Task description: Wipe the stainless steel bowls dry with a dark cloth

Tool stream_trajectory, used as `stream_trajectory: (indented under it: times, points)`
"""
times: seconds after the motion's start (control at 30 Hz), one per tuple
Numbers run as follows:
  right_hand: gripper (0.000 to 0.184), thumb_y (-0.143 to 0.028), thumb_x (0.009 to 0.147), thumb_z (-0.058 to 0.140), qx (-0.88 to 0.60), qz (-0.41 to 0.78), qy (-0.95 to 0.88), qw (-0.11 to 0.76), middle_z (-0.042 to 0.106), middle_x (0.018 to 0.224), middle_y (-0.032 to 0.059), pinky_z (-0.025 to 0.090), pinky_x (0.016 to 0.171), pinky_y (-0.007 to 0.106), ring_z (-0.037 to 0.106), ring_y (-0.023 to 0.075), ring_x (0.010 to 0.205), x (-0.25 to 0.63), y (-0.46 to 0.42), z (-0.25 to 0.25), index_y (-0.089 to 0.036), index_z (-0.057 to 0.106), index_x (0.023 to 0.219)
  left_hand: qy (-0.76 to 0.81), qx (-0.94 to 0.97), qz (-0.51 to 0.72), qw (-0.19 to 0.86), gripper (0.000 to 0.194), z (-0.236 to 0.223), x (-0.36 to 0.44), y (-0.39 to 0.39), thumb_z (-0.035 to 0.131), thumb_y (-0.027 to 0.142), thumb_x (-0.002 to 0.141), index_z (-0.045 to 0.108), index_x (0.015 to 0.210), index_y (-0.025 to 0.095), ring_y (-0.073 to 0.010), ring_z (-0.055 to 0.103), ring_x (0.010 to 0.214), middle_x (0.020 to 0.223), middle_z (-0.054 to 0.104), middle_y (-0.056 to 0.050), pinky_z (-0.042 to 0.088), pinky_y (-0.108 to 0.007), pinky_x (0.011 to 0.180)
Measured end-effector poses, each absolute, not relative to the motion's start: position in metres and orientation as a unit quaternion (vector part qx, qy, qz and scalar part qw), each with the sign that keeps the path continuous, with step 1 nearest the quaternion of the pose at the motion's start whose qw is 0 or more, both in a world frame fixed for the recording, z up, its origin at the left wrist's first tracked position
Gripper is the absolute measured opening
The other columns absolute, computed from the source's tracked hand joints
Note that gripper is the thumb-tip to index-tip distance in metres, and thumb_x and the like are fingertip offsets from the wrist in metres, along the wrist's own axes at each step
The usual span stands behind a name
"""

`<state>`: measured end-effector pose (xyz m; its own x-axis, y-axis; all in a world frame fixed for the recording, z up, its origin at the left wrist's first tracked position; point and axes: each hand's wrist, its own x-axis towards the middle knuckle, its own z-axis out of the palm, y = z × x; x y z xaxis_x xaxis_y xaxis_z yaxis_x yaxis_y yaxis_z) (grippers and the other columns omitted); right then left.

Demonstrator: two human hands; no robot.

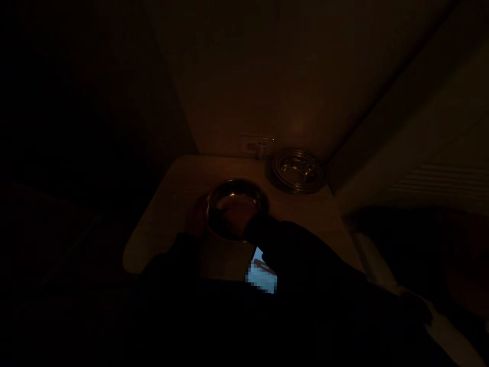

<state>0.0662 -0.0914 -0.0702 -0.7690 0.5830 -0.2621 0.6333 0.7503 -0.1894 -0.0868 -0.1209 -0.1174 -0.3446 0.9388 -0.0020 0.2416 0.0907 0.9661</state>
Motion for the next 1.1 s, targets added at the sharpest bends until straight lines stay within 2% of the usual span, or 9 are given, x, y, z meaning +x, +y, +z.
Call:
stream_trajectory:
  times: [0.13, 0.23, 0.3, 0.4, 0.5, 0.57, 0.7, 0.9, 1.1]
  points:
    - [0.035, -0.027, 0.09, 0.044, 0.408, -0.099, 0.906, 0.06, 0.056, 0.126, 0.0111, 0.047, 0.086, 0.041, 0.05, 0.0288, 0.115, 0.051, -0.082, -0.076, -0.023, 0.061, 0.121, 0.657, 0.455, 0.495, 0.341, 0.038, -0.12, -0.089, -0.119, 0.04, 0.03, 0.087, 0.064, 0.109, 0.011, -0.0251, 0.061, 0.108, 0.115, 0.067, -0.014, 0.045, -0.037, 0.096]
    - [0.036, -0.03, 0.09, 0.045, 0.435, -0.087, 0.894, 0.055, 0.057, 0.121, 0.0149, 0.048, 0.083, 0.041, 0.051, 0.0305, 0.113, 0.046, -0.077, -0.076, -0.019, 0.061, 0.12, 0.662, 0.455, 0.493, 0.335, 0.04, -0.121, -0.089, -0.119, 0.039, 0.03, 0.088, 0.063, 0.112, 0.01, -0.0254, 0.06, 0.109, 0.117, 0.067, -0.015, 0.044, -0.038, 0.096]
    - [0.034, -0.03, 0.088, 0.047, 0.419, -0.091, 0.901, 0.063, 0.056, 0.124, 0.0133, 0.047, 0.087, 0.041, 0.05, 0.0298, 0.115, 0.048, -0.079, -0.074, -0.02, 0.063, 0.117, 0.662, 0.454, 0.494, 0.333, 0.039, -0.122, -0.089, -0.119, 0.039, 0.03, 0.088, 0.063, 0.112, 0.012, -0.0244, 0.06, 0.11, 0.118, 0.066, -0.013, 0.044, -0.037, 0.097]
    - [0.03, -0.026, 0.086, 0.051, 0.373, -0.109, 0.917, 0.086, 0.057, 0.128, 0.006, 0.043, 0.094, 0.042, 0.048, 0.0277, 0.119, 0.053, -0.088, -0.069, -0.027, 0.067, 0.111, 0.669, 0.448, 0.496, 0.326, 0.038, -0.123, -0.088, -0.12, 0.04, 0.03, 0.088, 0.064, 0.111, 0.013, -0.0248, 0.059, 0.112, 0.119, 0.066, -0.013, 0.043, -0.037, 0.099]
    - [0.029, -0.026, 0.085, 0.053, 0.359, -0.12, 0.92, 0.1, 0.058, 0.128, 0.001, 0.042, 0.095, 0.042, 0.049, 0.0257, 0.12, 0.055, -0.092, -0.067, -0.032, 0.068, 0.109, 0.673, 0.446, 0.494, 0.322, 0.039, -0.123, -0.088, -0.12, 0.039, 0.032, 0.089, 0.064, 0.11, 0.013, -0.0261, 0.06, 0.11, 0.116, 0.067, -0.013, 0.044, -0.039, 0.097]
    - [0.03, -0.028, 0.087, 0.05, 0.38, -0.115, 0.913, 0.095, 0.057, 0.13, 0.0021, 0.044, 0.094, 0.04, 0.049, 0.0248, 0.12, 0.053, -0.089, -0.067, -0.032, 0.065, 0.113, 0.672, 0.45, 0.492, 0.322, 0.04, -0.123, -0.088, -0.121, 0.038, 0.032, 0.089, 0.064, 0.111, 0.012, -0.0263, 0.06, 0.11, 0.116, 0.067, -0.014, 0.044, -0.039, 0.097]
    - [0.029, -0.032, 0.094, 0.045, 0.46, -0.084, 0.879, 0.088, 0.055, 0.128, 0.0092, 0.049, 0.087, 0.041, 0.05, 0.026, 0.118, 0.051, -0.073, -0.068, -0.023, 0.061, 0.117, 0.676, 0.447, 0.491, 0.32, 0.04, -0.124, -0.088, -0.121, 0.039, 0.032, 0.089, 0.063, 0.114, 0.012, -0.0266, 0.058, 0.114, 0.121, 0.065, -0.015, 0.043, -0.039, 0.099]
    - [0.03, -0.035, 0.091, 0.055, 0.517, -0.058, 0.847, 0.112, 0.058, 0.12, 0.0082, 0.051, 0.085, 0.042, 0.059, 0.0204, 0.101, 0.067, -0.057, -0.064, -0.018, 0.057, 0.116, 0.677, 0.44, 0.5, 0.315, 0.038, -0.126, -0.087, -0.121, 0.04, 0.031, 0.089, 0.065, 0.112, 0.014, -0.0259, 0.057, 0.116, 0.121, 0.065, -0.013, 0.04, -0.039, 0.102]
    - [0.029, -0.035, 0.093, 0.052, 0.5, -0.073, 0.857, 0.102, 0.057, 0.122, 0.0091, 0.05, 0.085, 0.042, 0.057, 0.022, 0.105, 0.058, -0.061, -0.067, -0.018, 0.058, 0.116, 0.675, 0.424, 0.507, 0.329, 0.036, -0.126, -0.088, -0.12, 0.044, 0.03, 0.086, 0.064, 0.111, 0.015, -0.0255, 0.058, 0.114, 0.12, 0.066, -0.012, 0.041, -0.039, 0.101]
